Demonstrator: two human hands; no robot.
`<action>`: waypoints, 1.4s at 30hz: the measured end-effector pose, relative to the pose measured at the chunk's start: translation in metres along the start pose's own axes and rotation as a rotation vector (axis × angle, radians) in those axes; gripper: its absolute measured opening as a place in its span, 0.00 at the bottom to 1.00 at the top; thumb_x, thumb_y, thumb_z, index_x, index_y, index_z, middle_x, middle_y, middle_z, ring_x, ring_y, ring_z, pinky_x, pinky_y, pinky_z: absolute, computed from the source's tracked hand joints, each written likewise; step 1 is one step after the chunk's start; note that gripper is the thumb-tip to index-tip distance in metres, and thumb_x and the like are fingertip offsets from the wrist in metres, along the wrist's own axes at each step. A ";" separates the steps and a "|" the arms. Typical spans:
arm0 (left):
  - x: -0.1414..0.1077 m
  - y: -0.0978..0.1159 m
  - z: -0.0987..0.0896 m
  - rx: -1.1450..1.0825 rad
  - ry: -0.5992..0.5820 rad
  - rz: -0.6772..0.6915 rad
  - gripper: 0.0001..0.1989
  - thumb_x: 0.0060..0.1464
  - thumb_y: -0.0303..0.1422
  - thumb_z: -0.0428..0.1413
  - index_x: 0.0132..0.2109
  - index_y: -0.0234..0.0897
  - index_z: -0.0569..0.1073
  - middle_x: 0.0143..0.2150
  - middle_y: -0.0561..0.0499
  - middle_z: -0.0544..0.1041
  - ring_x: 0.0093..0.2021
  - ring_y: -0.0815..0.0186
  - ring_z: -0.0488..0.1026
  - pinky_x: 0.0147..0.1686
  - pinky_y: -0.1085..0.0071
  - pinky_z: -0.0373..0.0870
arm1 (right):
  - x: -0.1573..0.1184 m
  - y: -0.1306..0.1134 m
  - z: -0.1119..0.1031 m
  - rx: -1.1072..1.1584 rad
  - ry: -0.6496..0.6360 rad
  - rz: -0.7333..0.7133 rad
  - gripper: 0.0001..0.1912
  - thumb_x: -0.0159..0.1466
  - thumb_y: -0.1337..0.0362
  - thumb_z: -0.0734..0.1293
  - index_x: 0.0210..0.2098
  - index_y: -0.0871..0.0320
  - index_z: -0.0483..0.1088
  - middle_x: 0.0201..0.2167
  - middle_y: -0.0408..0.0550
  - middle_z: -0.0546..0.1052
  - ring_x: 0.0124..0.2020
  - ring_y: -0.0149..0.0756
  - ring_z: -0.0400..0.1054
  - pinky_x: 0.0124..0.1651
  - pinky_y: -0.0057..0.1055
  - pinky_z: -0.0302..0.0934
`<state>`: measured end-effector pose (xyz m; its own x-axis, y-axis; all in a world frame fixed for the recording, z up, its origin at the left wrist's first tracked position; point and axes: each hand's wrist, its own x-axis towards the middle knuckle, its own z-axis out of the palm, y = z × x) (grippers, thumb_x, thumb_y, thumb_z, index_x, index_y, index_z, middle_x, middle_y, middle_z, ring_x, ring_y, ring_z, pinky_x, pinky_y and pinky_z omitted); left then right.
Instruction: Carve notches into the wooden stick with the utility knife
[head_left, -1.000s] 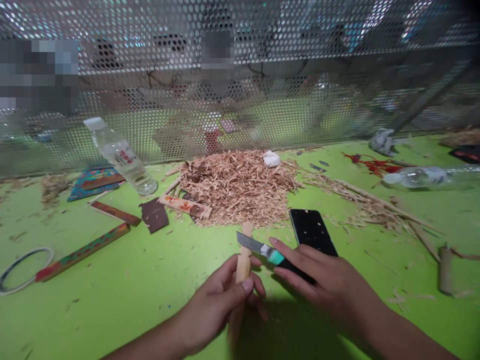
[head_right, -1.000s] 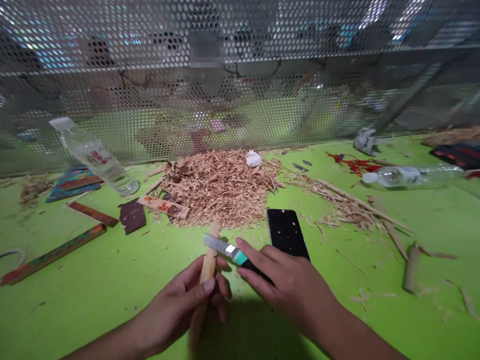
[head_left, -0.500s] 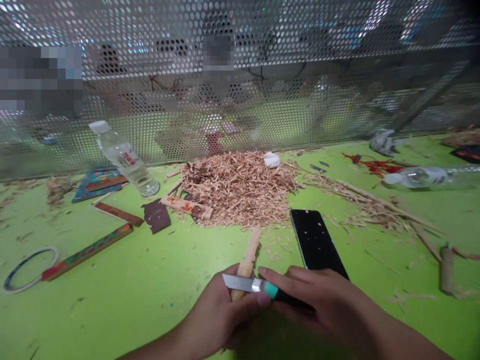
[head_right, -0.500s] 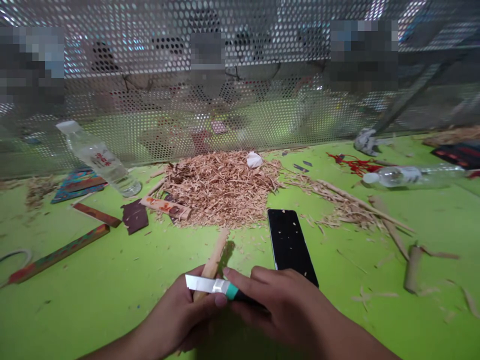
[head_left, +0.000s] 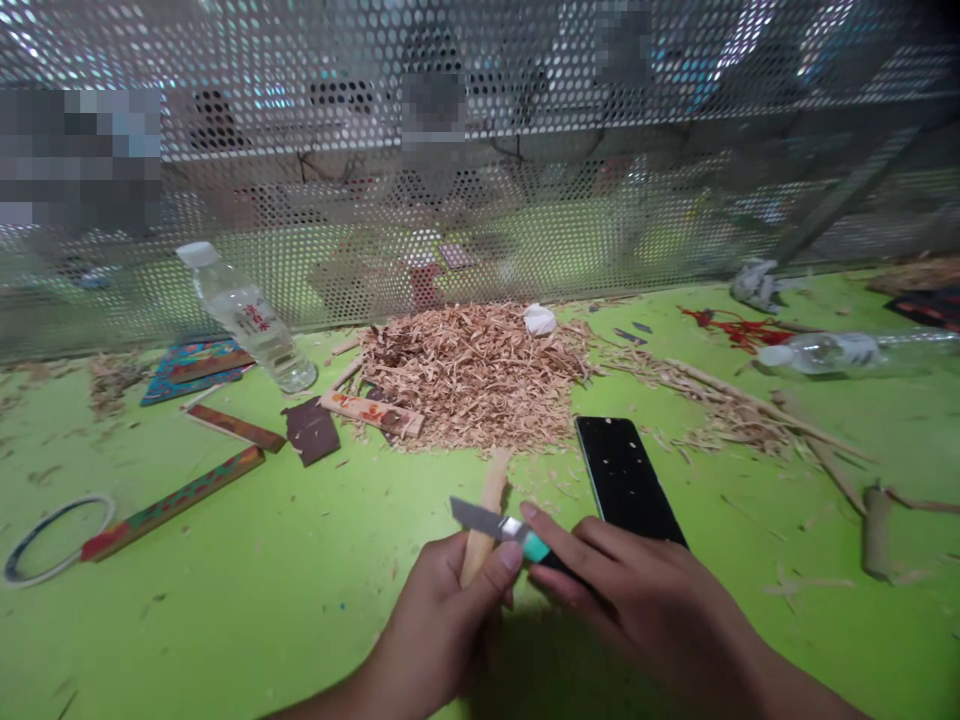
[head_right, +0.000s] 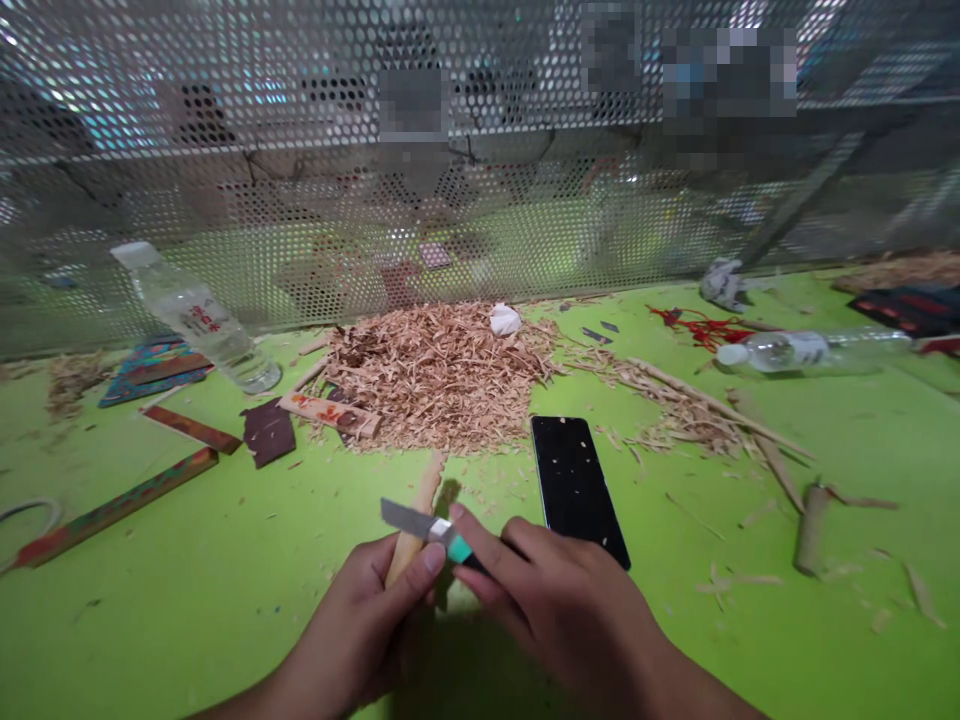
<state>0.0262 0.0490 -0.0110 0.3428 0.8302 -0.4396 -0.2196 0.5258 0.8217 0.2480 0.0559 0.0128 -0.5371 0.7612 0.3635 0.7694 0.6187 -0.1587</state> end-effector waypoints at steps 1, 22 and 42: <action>0.000 0.001 0.000 0.010 -0.001 0.006 0.24 0.60 0.51 0.67 0.32 0.36 0.71 0.26 0.58 0.62 0.27 0.71 0.54 0.27 0.73 0.50 | 0.001 0.004 0.000 -0.013 0.018 -0.003 0.24 0.83 0.56 0.55 0.67 0.59 0.74 0.27 0.41 0.77 0.19 0.35 0.72 0.23 0.36 0.57; 0.001 0.002 0.004 -0.008 0.017 0.038 0.22 0.56 0.49 0.70 0.33 0.34 0.77 0.29 0.52 0.72 0.32 0.67 0.64 0.35 0.71 0.61 | -0.003 -0.003 0.000 0.023 -0.046 -0.026 0.23 0.83 0.55 0.55 0.68 0.56 0.72 0.28 0.39 0.77 0.21 0.33 0.73 0.25 0.34 0.61; 0.000 0.006 0.007 0.047 0.017 0.044 0.25 0.53 0.53 0.71 0.31 0.35 0.76 0.28 0.55 0.68 0.29 0.69 0.58 0.30 0.72 0.57 | -0.004 0.001 0.001 0.040 -0.058 -0.046 0.25 0.84 0.52 0.52 0.67 0.53 0.74 0.27 0.39 0.77 0.21 0.34 0.73 0.25 0.34 0.60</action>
<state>0.0309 0.0510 -0.0032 0.3182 0.8555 -0.4085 -0.1905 0.4798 0.8564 0.2502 0.0535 0.0099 -0.5913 0.7414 0.3173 0.7300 0.6593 -0.1801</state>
